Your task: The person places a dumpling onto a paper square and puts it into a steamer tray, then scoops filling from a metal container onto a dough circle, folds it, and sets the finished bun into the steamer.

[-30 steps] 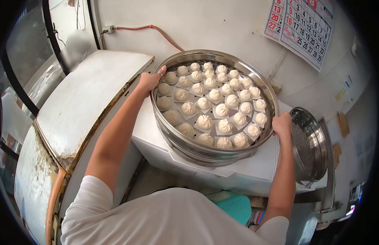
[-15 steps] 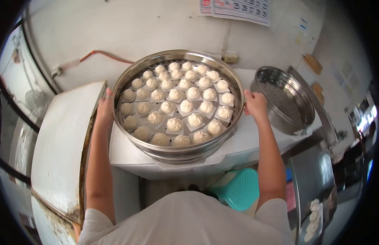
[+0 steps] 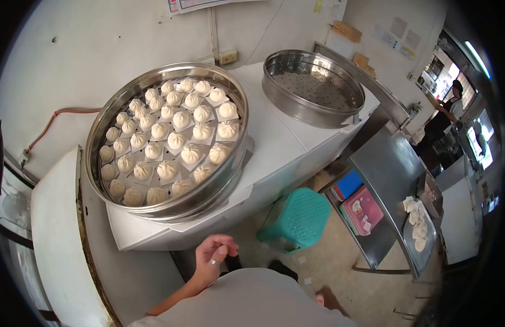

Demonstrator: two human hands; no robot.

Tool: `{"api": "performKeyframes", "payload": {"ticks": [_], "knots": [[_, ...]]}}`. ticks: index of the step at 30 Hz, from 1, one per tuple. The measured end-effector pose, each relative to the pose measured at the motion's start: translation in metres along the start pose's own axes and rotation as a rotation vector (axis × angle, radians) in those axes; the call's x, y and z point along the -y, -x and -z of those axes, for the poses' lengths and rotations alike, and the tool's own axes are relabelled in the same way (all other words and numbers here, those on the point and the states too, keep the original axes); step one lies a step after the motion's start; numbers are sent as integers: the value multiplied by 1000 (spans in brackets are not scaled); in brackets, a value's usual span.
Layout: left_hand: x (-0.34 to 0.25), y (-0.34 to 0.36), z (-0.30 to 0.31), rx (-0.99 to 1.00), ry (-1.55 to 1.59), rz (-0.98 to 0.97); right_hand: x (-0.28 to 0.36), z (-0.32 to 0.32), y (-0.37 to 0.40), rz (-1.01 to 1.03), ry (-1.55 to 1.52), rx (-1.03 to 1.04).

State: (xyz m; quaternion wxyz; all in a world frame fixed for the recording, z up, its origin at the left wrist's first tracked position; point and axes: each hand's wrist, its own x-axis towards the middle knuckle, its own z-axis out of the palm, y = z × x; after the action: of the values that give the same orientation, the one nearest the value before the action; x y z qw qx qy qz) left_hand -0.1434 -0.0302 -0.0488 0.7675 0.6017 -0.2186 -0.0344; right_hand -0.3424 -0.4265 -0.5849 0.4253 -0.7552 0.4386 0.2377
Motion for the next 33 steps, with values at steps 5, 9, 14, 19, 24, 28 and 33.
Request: {"api": "performKeyframes", "payload": {"ticks": [5,9,14,19,24,28,33], "knots": [[9,-34,-48,296,-754,74,-54,48,49,-82,-273,99],[28,-50,-143,676,-1337,265,-76,68,20,158,-613,1],[116,-19,-262,1037,-1208,182,-70,110,43,192,-837,-114],[127,-3,-370,1292,-1111,91,-190,74,60,-46,-827,-196],[154,8,-455,1419,-1105,-74,-311,49,165,-520,-579,-686],[183,11,-509,1394,-1009,-153,-297,153,321,-577,-217,-1619],[204,-4,-542,1552,-644,-237,-222,209,416,-628,-718,-1849]]}}
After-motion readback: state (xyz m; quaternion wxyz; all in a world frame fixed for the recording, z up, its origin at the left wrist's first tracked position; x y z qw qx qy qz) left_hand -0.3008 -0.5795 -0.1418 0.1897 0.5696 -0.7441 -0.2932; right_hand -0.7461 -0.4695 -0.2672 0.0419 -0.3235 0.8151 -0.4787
